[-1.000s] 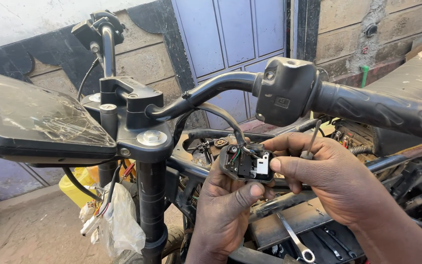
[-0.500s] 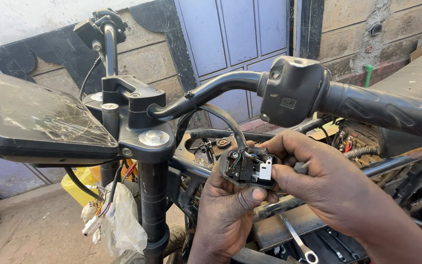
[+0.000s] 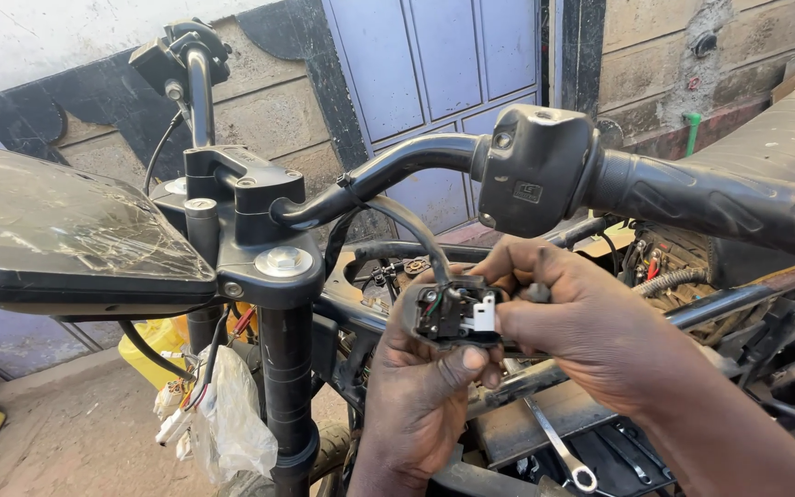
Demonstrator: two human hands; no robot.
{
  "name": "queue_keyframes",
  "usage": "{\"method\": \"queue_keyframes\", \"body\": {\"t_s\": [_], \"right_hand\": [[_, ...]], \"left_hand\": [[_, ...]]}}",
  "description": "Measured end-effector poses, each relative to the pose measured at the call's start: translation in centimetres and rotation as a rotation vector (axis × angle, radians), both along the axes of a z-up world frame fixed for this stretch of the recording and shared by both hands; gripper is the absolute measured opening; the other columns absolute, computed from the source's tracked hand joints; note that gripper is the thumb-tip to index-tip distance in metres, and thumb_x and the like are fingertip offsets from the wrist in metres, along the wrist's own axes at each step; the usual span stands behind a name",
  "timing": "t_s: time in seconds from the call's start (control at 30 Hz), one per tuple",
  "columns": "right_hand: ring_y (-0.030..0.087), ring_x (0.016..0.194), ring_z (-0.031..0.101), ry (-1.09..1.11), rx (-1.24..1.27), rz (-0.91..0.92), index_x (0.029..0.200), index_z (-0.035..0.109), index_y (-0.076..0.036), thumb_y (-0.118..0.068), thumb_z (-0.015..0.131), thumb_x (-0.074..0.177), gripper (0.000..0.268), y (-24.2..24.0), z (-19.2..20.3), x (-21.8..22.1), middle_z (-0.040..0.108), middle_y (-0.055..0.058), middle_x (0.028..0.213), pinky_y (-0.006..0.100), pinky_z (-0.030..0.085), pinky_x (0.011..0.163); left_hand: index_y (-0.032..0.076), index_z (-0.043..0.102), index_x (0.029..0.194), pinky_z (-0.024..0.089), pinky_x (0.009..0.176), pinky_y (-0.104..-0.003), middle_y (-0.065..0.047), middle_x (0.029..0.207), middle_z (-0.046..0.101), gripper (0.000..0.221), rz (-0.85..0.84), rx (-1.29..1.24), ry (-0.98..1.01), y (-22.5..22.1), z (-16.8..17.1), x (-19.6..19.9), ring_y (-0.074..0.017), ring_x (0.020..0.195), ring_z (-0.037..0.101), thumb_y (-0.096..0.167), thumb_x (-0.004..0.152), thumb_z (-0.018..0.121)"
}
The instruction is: Inspecting and repairing the handlebar switch assembly of a motorcycle using a screwdriver
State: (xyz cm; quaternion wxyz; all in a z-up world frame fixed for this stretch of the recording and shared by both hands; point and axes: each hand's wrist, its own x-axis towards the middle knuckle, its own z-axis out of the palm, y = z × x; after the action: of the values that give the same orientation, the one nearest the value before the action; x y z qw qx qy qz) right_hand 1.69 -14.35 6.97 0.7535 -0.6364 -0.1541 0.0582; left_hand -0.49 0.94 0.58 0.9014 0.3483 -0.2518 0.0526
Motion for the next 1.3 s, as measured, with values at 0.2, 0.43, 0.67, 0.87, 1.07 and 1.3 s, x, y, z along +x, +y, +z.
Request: {"method": "queue_keyframes", "body": {"t_s": [0.2,0.43,0.67,0.87,1.07,1.3], "right_hand": [[0.024,0.065,0.064,-0.083,0.040,0.146,0.106,0.076,0.005,0.002,0.071,0.082,0.025,-1.4,-1.1,-0.4,0.071,0.016,0.080,0.038,0.055,0.062],[0.016,0.060,0.051,-0.099,0.096,-0.020,0.133,0.078,-0.002,0.001,0.063,0.083,0.052,-1.1,-2.0,-1.6,0.071,0.009,0.086,0.028,0.043,0.058],[0.017,0.052,0.042,0.009,0.042,-0.098,0.099,0.076,0.004,0.004,0.066,0.077,0.024,-1.0,-0.8,-1.2,0.062,0.013,0.074,0.029,0.032,0.048],[0.019,0.046,0.039,0.101,0.178,-0.062,0.101,0.071,0.005,0.010,0.065,0.075,0.027,-0.7,-1.4,-1.0,0.071,0.014,0.103,0.030,0.033,0.046],[0.031,0.049,0.063,0.021,0.094,-0.088,0.099,0.069,0.001,0.011,0.067,0.080,0.022,0.4,-1.9,-0.9,0.066,0.021,0.070,0.033,0.039,0.047],[0.026,0.053,0.050,0.055,0.100,-0.121,0.108,0.076,0.010,0.007,0.062,0.083,0.029,1.1,-1.4,-1.3,0.072,0.020,0.087,0.035,0.040,0.049]], "left_hand": [[-0.004,0.055,0.139,0.056,0.063,-0.034,-0.027,0.109,0.067,0.069,0.018,-0.012,0.066,0.0,0.7,-0.7,-0.0318,0.076,0.066,-0.008,0.074,0.076],[0.007,0.050,0.148,0.051,0.054,-0.034,-0.022,0.112,0.065,0.074,-0.007,-0.022,0.104,-0.7,0.2,-0.2,-0.0316,0.074,0.065,-0.003,0.077,0.068],[0.000,0.049,0.140,0.046,0.057,-0.037,-0.021,0.099,0.061,0.070,0.038,0.085,0.156,-0.8,0.6,-0.4,-0.0311,0.069,0.058,0.009,0.073,0.065],[0.012,0.055,0.140,0.036,0.051,-0.034,-0.015,0.080,0.063,0.078,0.054,0.189,0.295,-0.2,0.8,-0.4,-0.0233,0.062,0.057,0.018,0.063,0.065],[0.000,0.053,0.126,0.041,0.052,-0.030,-0.018,0.093,0.064,0.056,0.071,0.123,0.143,-0.3,0.3,-0.4,-0.0232,0.066,0.057,0.019,0.076,0.071],[0.006,0.057,0.122,0.038,0.044,-0.027,-0.013,0.084,0.061,0.037,0.208,0.076,0.164,-0.6,-0.2,0.0,-0.0193,0.057,0.053,0.009,0.087,0.069]]}}
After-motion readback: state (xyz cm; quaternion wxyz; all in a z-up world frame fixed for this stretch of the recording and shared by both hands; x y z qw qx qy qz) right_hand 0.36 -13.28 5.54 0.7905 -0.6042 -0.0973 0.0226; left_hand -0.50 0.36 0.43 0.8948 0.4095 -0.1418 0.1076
